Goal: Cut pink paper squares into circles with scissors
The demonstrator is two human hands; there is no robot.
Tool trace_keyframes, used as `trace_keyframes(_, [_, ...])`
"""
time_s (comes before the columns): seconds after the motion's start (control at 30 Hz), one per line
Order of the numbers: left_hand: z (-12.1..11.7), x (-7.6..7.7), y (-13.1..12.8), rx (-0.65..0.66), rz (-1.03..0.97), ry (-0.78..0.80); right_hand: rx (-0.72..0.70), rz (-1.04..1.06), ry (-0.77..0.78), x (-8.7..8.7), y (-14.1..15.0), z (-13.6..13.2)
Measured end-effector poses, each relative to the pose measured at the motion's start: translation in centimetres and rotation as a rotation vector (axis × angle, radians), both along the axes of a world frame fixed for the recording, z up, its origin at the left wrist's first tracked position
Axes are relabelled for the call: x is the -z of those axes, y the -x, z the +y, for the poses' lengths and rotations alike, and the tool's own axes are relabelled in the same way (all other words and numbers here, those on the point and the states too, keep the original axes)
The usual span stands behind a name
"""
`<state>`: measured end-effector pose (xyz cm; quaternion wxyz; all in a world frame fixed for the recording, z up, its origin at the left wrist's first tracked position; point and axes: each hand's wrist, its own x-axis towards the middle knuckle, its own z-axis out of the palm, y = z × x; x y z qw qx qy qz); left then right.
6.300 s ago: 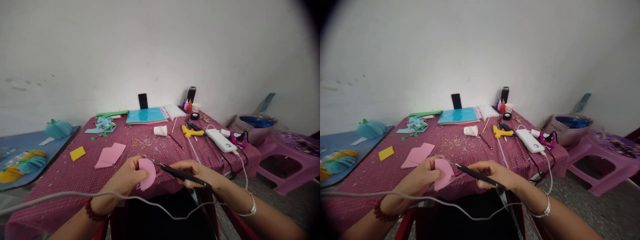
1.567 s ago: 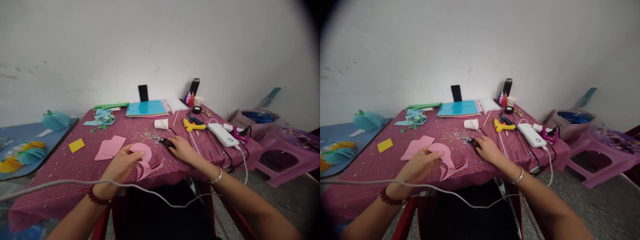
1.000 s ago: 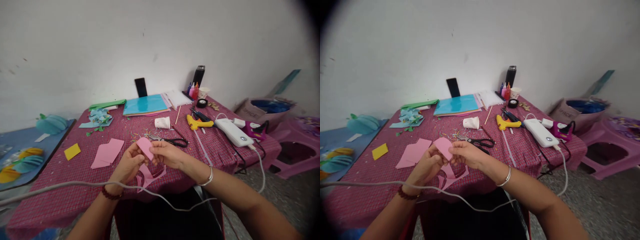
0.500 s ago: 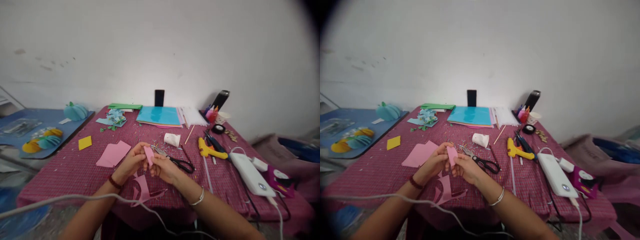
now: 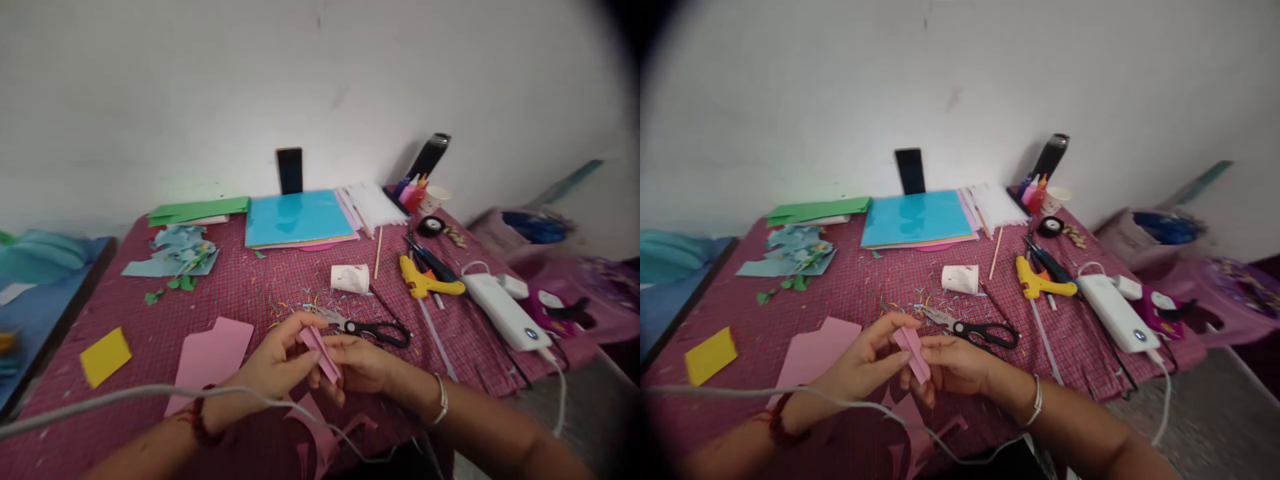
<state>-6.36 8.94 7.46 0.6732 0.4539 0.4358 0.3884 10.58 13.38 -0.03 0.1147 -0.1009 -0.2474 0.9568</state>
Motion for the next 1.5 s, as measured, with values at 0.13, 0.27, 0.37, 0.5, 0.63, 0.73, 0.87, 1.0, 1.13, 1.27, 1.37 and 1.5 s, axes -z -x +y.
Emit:
trace_keyframes(0.13, [2.0,0.5,0.6,0.045,0.211,-0.163,0.053,-0.037,0.08,0.7,-0.2,0.5])
trace_keyframes(0.27, [2.3,0.5,0.7,0.177,0.448,-0.508,0.102,-0.105,0.029,1.0,-0.8,0.7])
trace_keyframes(0.37, [1.4,-0.5,0.8,0.193,0.507,-0.58,0.086,-0.136,-0.06,0.7,-1.0,0.8])
trace_keyframes(0.5, [0.6,-1.8,2.1,-0.032,0.492,-0.479,0.08,-0.227,-0.142,0.2,-1.0,1.0])
trace_keyframes(0.63, [3.5,-1.7,5.3,-0.461,0.523,-0.256,0.199,-0.296,-0.203,-0.2,-1.0,1.4])
trace_keyframes(0.73, [6.6,-0.9,8.3,-0.384,0.488,-0.041,0.207,-0.31,-0.245,-0.2,-1.3,1.7])
trace_keyframes(0.87, [6.7,-0.7,12.0,-0.379,0.793,-0.105,0.163,-0.299,-0.306,-0.5,-2.0,1.7])
trace_keyframes(1.0, [0.5,0.1,12.9,-0.319,1.178,-0.264,0.135,-0.264,-0.328,-0.8,-2.4,1.7])
trace_keyframes(1.13, [-5.9,2.5,10.2,-0.157,1.507,-0.354,0.078,-0.289,-0.379,-0.3,-2.4,1.7])
trace_keyframes(1.27, [-7.6,3.8,8.8,-0.142,1.566,-0.328,0.099,-0.317,-0.42,-0.2,-2.4,1.8])
trace_keyframes(1.37, [-7.0,3.6,9.8,-0.174,1.519,-0.27,0.109,-0.329,-0.442,-0.3,-2.4,1.9])
trace_keyframes(1.5, [-6.6,3.2,12.2,-0.312,1.264,-0.235,0.096,-0.32,-0.486,0.0,-2.2,2.0])
